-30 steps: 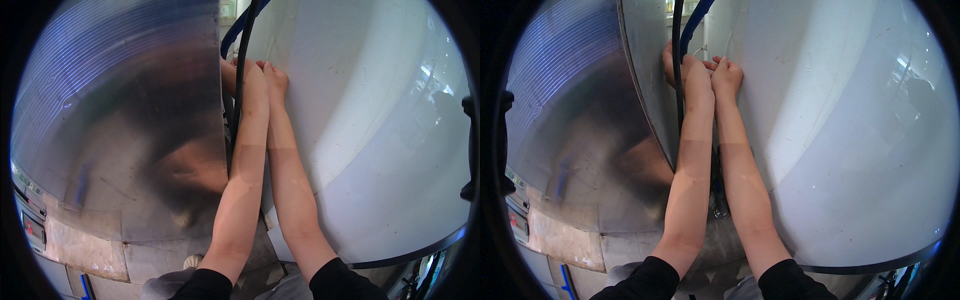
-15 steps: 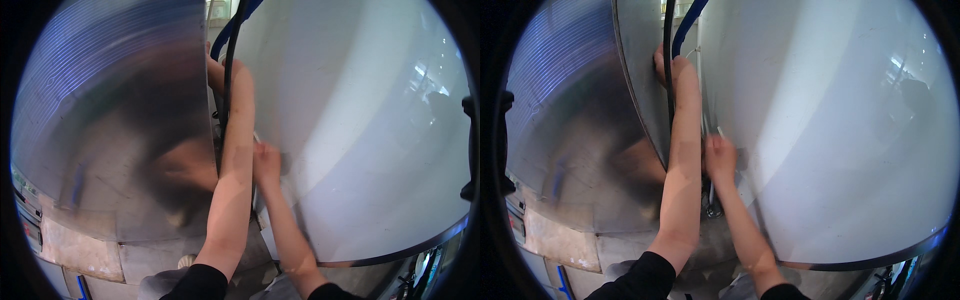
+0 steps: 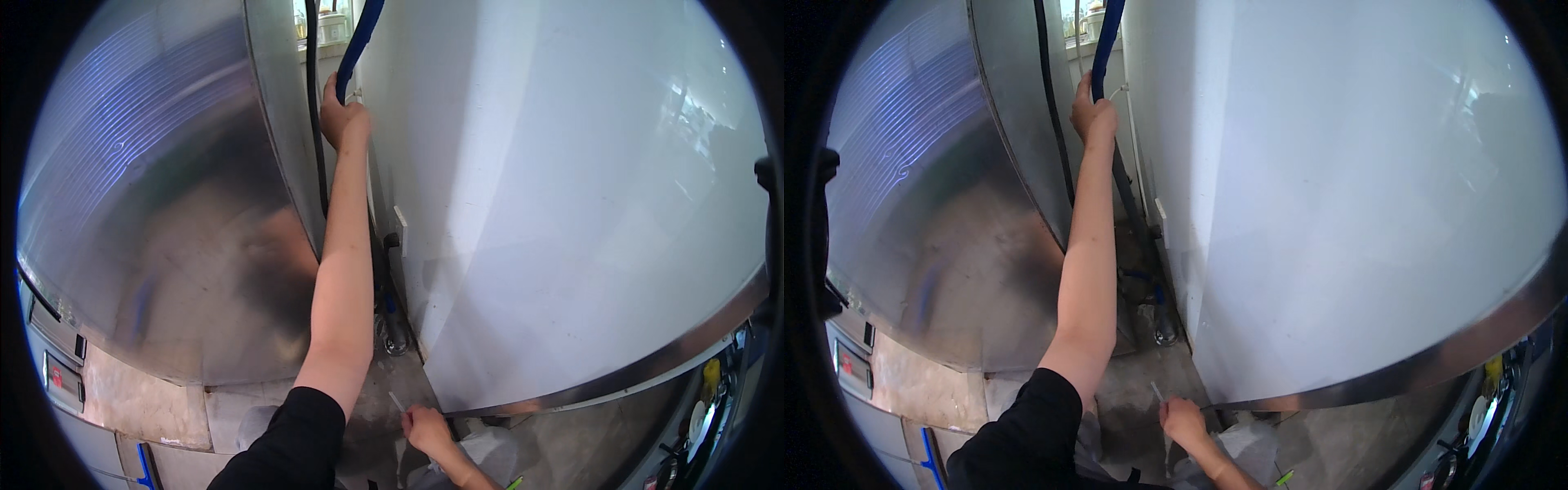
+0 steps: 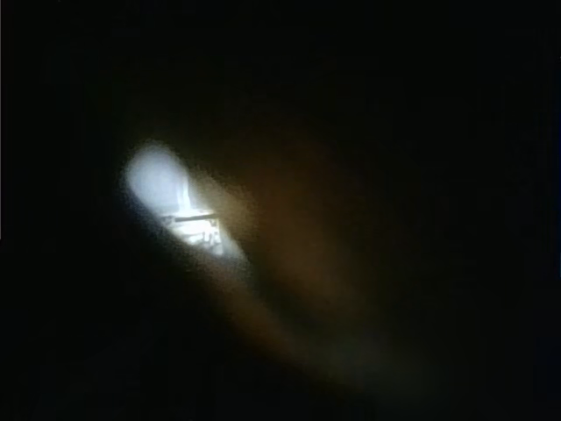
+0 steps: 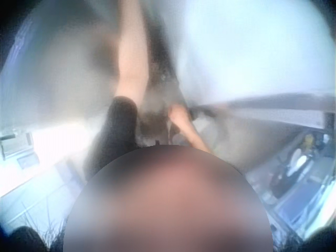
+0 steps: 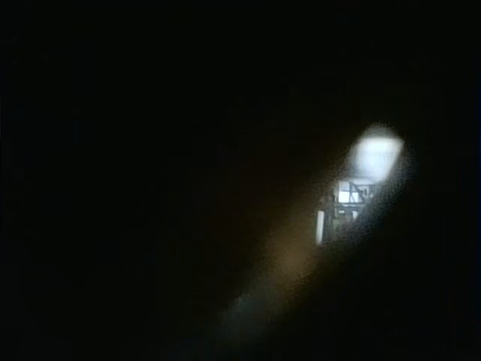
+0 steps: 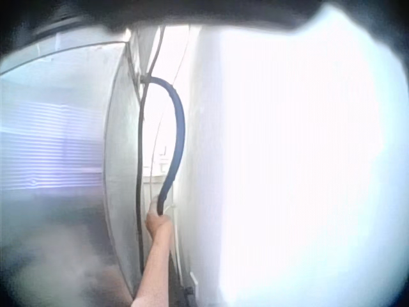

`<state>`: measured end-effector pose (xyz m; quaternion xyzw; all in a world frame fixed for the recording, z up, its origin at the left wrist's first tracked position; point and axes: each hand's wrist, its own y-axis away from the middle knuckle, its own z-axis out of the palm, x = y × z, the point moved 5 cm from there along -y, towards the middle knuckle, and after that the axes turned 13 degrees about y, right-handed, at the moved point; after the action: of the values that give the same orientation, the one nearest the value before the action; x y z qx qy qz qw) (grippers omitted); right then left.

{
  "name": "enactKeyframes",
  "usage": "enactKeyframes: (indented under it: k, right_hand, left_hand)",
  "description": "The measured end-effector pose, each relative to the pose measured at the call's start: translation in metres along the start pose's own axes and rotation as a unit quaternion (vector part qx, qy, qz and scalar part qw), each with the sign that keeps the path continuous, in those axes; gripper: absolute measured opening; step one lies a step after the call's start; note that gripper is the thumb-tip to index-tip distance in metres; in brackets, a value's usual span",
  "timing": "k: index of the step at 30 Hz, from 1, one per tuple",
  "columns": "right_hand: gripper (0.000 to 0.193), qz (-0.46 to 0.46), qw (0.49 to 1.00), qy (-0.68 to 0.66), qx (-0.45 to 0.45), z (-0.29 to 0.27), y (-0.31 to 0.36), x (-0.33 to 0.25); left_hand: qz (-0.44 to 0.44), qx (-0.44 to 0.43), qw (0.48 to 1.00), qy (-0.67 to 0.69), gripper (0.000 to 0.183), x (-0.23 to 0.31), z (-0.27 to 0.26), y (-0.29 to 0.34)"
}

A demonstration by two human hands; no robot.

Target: The person kneels behind a counter and uses a lighter to heat a white plastic pipe, then inserts it into a black hose. They repeat the heating and insertion process, then stand and walk to the front counter area.

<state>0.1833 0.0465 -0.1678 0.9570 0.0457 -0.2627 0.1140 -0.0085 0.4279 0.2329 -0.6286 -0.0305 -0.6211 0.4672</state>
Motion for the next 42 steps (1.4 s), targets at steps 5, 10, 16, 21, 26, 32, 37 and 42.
enactKeyframes:
  k: [5, 10, 16, 21, 26, 32, 37, 42]
  right_hand:
    - [0.032, -0.016, 0.999, 0.030, -0.036, 0.002, -0.007, -0.001]
    - [0.034, -0.023, 0.998, 0.036, -0.053, 0.007, -0.009, 0.003]
    - [0.032, -0.019, 0.998, 0.042, -0.038, 0.008, -0.009, 0.005]
    - [0.031, 0.010, 0.998, 0.039, -0.039, 0.010, -0.011, 0.008]
    - [0.031, 0.009, 0.998, 0.051, -0.039, 0.009, -0.013, 0.006]
    - [0.034, -0.002, 0.998, 0.020, -0.051, 0.006, -0.011, 0.008]
    - [0.033, 0.010, 0.999, 0.005, -0.052, 0.003, -0.009, 0.014]
    - [0.030, -0.002, 0.998, -0.044, -0.053, 0.004, -0.011, 0.009]
  left_hand:
    - [0.003, -0.054, 0.999, 0.000, 0.073, -0.011, 0.026, -0.002]
    - [0.019, -0.087, 0.996, 0.017, 0.071, -0.013, 0.039, -0.004]
    - [0.074, -0.095, 0.989, -0.088, 0.072, -0.012, 0.041, 0.002]
    - [0.066, -0.111, 0.987, -0.094, 0.073, -0.011, 0.044, 0.002]
    - [0.059, -0.118, 0.987, -0.087, 0.073, -0.009, 0.044, 0.003]
    - [0.088, -0.145, 0.981, -0.091, 0.073, -0.008, 0.045, 0.001]
    - [0.140, -0.165, 0.970, -0.114, 0.073, -0.005, 0.046, 0.006]
    - [0.139, -0.180, 0.965, -0.135, 0.074, -0.002, 0.049, 0.010]
